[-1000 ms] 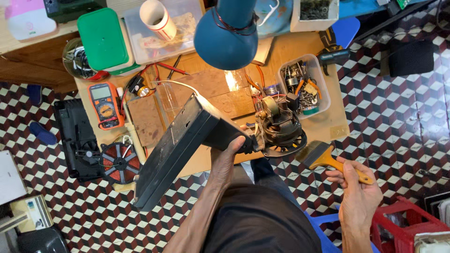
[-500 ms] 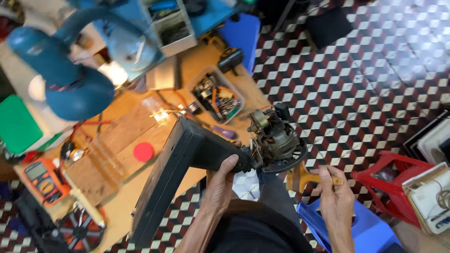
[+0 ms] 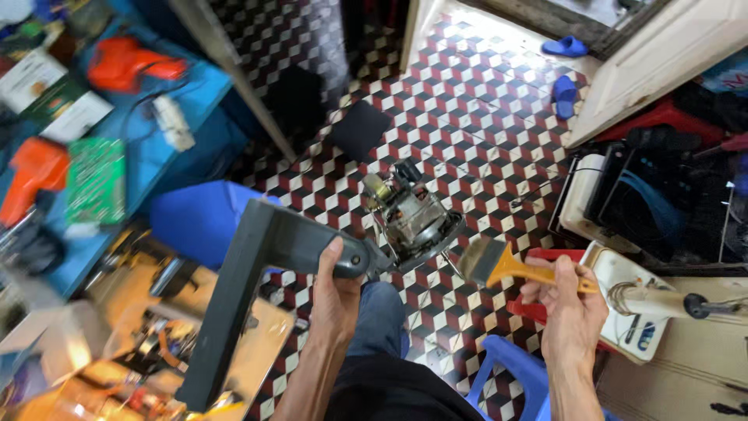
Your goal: The person disassembles a small electric motor, removes the housing, and brushes dust from the motor casing and internal components. They move between an indoor workbench and an outdoor area to clean the parts, then return indoors to wipe the motor with a cloth.
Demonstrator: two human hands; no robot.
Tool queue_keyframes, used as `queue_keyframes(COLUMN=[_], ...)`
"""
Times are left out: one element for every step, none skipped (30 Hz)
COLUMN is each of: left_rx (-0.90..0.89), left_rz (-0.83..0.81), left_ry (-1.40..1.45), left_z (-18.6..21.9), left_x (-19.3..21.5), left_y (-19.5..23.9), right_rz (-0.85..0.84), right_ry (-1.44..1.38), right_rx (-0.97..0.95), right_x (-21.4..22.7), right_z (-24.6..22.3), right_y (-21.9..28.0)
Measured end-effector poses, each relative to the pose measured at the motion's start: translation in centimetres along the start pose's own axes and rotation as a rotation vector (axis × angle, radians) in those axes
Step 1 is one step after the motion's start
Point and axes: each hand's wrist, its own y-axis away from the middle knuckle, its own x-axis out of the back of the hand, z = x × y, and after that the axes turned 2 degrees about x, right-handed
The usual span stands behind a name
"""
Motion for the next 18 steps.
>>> queue_keyframes(left_rx=[0.010, 0.014, 0.016, 0.029, 0.041, 0.057, 0.082, 0.108, 0.134, 0.130, 0.125, 0.125, 0.110, 0.101, 0.091, 0.087, 0.082, 0.079], left_rz=[-0.004, -0.016, -0.028, -0.025, -0.022, -0.027, -0.014, 0.006, 0.026, 0.007, -0.011, -0.024, -0.052, -0.083, -0.115, -0.135, -0.155, -0.167], left_ry=[-0.038, -0.070, -0.102, -0.112, -0.123, -0.135, -0.166, -0.201, -0.236, -0.268, -0.300, -0.346, -0.375, -0.410, -0.444, -0.478, -0.512, -0.545], left_z=[-1.1, -2.3, -3.3, -4.6, -5.7, -6.7, -7.6, -8.5, -9.2, -10.0, -10.8, -11.4, -11.9, -12.6, -13.5, -14.4, -15.2, -16.2], left_x=[-1.6, -3.5, -5.5, -7.5, -9.6, -12.0, -14.7, -17.4, -20.1, -23.0, -25.8, -27.9, -30.1, -32.8, -35.6, -38.2, -40.8, -43.1], left_y=[-1.8, -4.1, -6.4, -9.0, -11.5, -14.4, -17.5, -20.1, -22.7, -25.3, -27.8, -29.9, -32.3, -34.9, -37.5, -40.2, -42.9, -45.1], right_rz=[0.005, 0.005, 0.001, 0.004, 0.009, 0.058, 0.107, 0.155, 0.193, 0.213, 0.233, 0.255, 0.276, 0.307, 0.344, 0.380, 0.414, 0.441], right_ry=[-0.039, -0.081, -0.017, 0.044, 0.105, 0.143, 0.178, 0.215, 0.217, 0.221, 0.225, 0.181, 0.138, 0.092, 0.102, 0.108, 0.114, 0.109], right_rx=[-0.001, 0.009, 0.018, 0.035, 0.051, 0.024, -0.005, -0.043, -0.026, -0.004, 0.018, 0.031, 0.044, 0.055, 0.022, -0.007, -0.037, -0.026], right_x=[-0.1, -0.3, -0.4, -0.3, -0.4, -0.6, -0.9, -1.0, -0.9, -0.8, -0.6, -0.1, 0.6, 1.6, 2.9, 4.1, 5.3, 6.5], right_z=[-0.2, -0.4, -0.4, -0.4, -0.6, -1.0, -1.4, -1.7, -2.0, -2.1, -2.1, -1.6, -0.9, -0.3, 0.6, 1.7, 3.0, 4.3], right_y=[-2.6, -5.7, -8.4, -11.2, -14.2, -17.2, -20.2, -22.9, -25.7, -29.0, -32.6, -35.3, -38.1, -40.9, -43.6, -46.2, -48.8, -51.2])
